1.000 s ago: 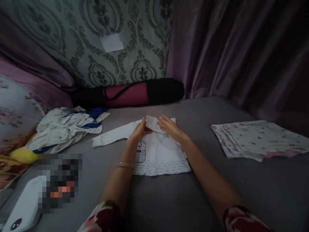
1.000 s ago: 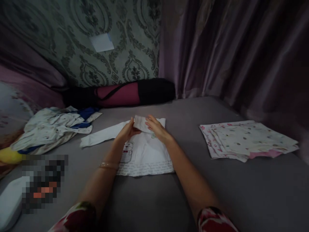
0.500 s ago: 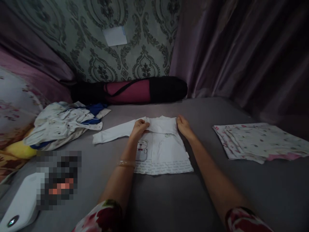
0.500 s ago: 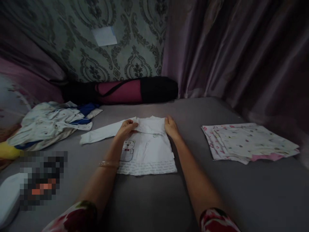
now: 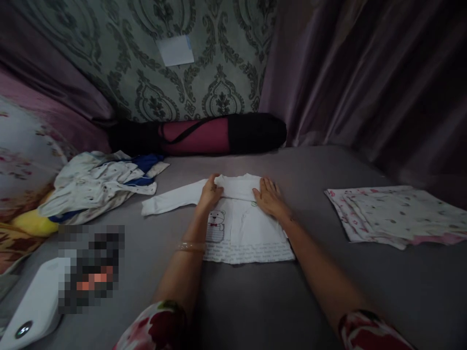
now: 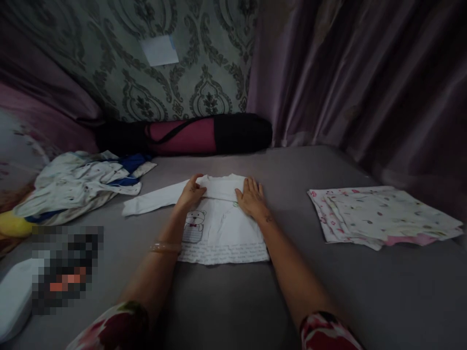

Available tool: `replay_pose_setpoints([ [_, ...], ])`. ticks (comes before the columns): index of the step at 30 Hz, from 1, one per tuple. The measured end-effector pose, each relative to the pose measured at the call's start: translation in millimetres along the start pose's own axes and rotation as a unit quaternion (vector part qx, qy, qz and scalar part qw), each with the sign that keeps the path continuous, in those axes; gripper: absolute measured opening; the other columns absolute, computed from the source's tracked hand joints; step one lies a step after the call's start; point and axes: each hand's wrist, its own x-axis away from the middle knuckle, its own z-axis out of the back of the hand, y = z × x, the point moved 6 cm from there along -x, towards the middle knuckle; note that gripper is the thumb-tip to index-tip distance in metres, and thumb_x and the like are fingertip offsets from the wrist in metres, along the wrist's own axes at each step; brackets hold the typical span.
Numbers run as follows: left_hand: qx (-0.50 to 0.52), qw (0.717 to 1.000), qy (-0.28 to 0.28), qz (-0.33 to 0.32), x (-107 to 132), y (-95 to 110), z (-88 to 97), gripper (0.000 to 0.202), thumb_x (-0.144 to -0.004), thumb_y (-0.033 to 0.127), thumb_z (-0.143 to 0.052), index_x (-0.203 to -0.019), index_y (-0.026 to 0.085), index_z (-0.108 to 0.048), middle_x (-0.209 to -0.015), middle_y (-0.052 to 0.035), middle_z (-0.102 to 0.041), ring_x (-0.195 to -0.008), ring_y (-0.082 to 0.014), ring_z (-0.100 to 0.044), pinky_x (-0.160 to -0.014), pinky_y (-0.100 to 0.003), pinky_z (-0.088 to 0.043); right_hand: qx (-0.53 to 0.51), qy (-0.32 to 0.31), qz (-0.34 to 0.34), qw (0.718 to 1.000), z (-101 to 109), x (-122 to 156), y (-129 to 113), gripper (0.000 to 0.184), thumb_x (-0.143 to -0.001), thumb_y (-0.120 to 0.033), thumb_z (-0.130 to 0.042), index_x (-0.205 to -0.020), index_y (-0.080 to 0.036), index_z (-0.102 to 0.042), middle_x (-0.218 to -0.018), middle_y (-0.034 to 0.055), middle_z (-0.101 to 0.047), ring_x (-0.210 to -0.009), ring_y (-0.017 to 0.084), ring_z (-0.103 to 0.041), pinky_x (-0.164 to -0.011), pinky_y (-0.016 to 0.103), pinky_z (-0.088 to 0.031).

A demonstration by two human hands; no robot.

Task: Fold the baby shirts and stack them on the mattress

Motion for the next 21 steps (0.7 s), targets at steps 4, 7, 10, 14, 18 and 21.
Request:
replay_pose_setpoints([
  [4,-0.13,0.989,0.023,-0.065,2,7,1.2,0.041,-0.078,0.007,-0.051,-0.115,0.021,-0.058,-0.068,0.004,-0.048,-0.063,-0.0122,-0.049,-0.068,-0.023,-0.042,0.007,-0.008,-0.008,1.0,0,2,0,0.069,-0.1,-0.044,-0.02,-0.15,0.004,-0.021,-0.158,0.0195,-0.017,-0.145,0.028,-0.015,-0.118,0.042,-0.011],
  [7,-0.21,0.972,0.015,-0.109,4,9,-1.7,0.027,-0.082,0.008,-0.047,-0.101,0.016,-0.065,-0.081,-0.0036,-0.057,-0.078,-0.0161,-0.055,-0.081,-0.027,-0.044,0.014,-0.031,-0.02,0.999,1,-1,0,0.07,-0.099,-0.044,-0.02,-0.151,0.004,-0.019,-0.158,0.0192,-0.013,-0.146,0.028,-0.012,-0.118,0.041,-0.011],
  [10,-0.257,0.958,0.004,-0.13,4,8,-2.0,0.027,-0.086,0.013,-0.047,-0.105,0.014,-0.066,-0.099,-0.0106,-0.058,-0.092,-0.0194,-0.057,-0.09,-0.03,-0.043,0.033,-0.066,-0.037,0.997,4,-7,-3,0.07,-0.099,-0.043,-0.022,-0.15,0.004,-0.021,-0.158,0.0208,-0.015,-0.146,0.029,-0.013,-0.118,0.044,-0.01],
  [14,-0.293,0.948,-0.03,-0.117,4,4,0.3,0.034,-0.088,0.015,-0.048,-0.117,0.013,-0.064,-0.108,-0.0129,-0.057,-0.102,-0.0212,-0.057,-0.095,-0.031,-0.043,0.018,-0.046,-0.021,0.999,7,-16,-23,0.069,-0.099,-0.044,-0.02,-0.151,0.001,-0.023,-0.158,0.0208,-0.015,-0.146,0.029,-0.011,-0.117,0.043,-0.009],
  [18,-0.306,0.943,-0.069,-0.115,5,6,1.5,0.034,-0.088,0.016,-0.048,-0.119,0.015,-0.064,-0.113,-0.0129,-0.057,-0.11,-0.0223,-0.055,-0.097,-0.031,-0.043,0.011,-0.038,-0.036,0.999,-4,-18,-33,0.071,-0.099,-0.049,-0.018,-0.152,-0.002,-0.018,-0.158,0.0196,-0.013,-0.146,0.031,-0.008,-0.117,0.05,-0.007],
  [21,-0.314,0.939,-0.083,-0.115,7,8,2.5,0.035,-0.089,0.019,-0.049,-0.121,0.016,-0.063,-0.119,-0.0141,-0.057,-0.116,-0.0243,-0.052,-0.097,-0.032,-0.043,0.021,-0.046,-0.041,0.998,-8,-17,-32,0.072,-0.099,-0.05,-0.018,-0.153,-0.002,-0.017,-0.159,0.0191,-0.011,-0.146,0.031,-0.006,-0.117,0.051,-0.004],
])
